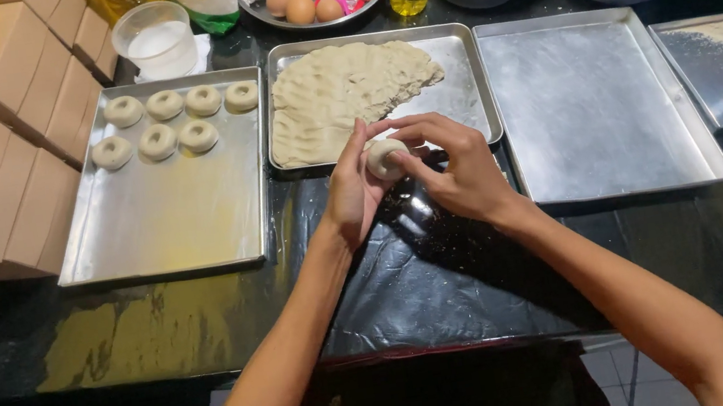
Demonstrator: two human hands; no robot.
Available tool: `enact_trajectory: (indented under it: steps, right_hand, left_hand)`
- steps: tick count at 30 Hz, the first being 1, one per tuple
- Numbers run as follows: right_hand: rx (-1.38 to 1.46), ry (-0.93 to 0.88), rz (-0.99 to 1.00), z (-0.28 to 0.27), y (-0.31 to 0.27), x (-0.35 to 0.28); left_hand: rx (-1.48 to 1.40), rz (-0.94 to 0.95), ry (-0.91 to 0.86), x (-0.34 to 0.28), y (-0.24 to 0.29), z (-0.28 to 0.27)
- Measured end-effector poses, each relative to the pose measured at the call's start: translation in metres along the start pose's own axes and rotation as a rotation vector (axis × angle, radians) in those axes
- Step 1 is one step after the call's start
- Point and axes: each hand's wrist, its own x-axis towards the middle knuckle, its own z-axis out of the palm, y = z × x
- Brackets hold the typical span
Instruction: Shaping dough into small round portions on a baking tray.
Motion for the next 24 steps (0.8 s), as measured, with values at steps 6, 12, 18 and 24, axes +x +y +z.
enact_trajectory:
  steps: [6,12,18,24]
  right_hand:
    - [0.275,-0.143,0.226,-0.001,0.030,0.011]
    - [0.549,-0.259,0.356,-0.003,0.028,0.032]
    - [0.538,-0.328,0.463,-0.004,0.019,0.047]
    - [0.328,-0.292,0.222,-0.002,0.009,0.060]
  left_hand:
    - [-0.026,-0.026,0.068,0.006,-0.008,-0.013]
    - [-0.039,-0.007,0.032,-0.001,0.011,0.004]
    - [-0.032,0.002,0.047,-0.003,0.018,-0.001]
    - [-0.007,0.024,0.111,-0.008,0.041,0.003]
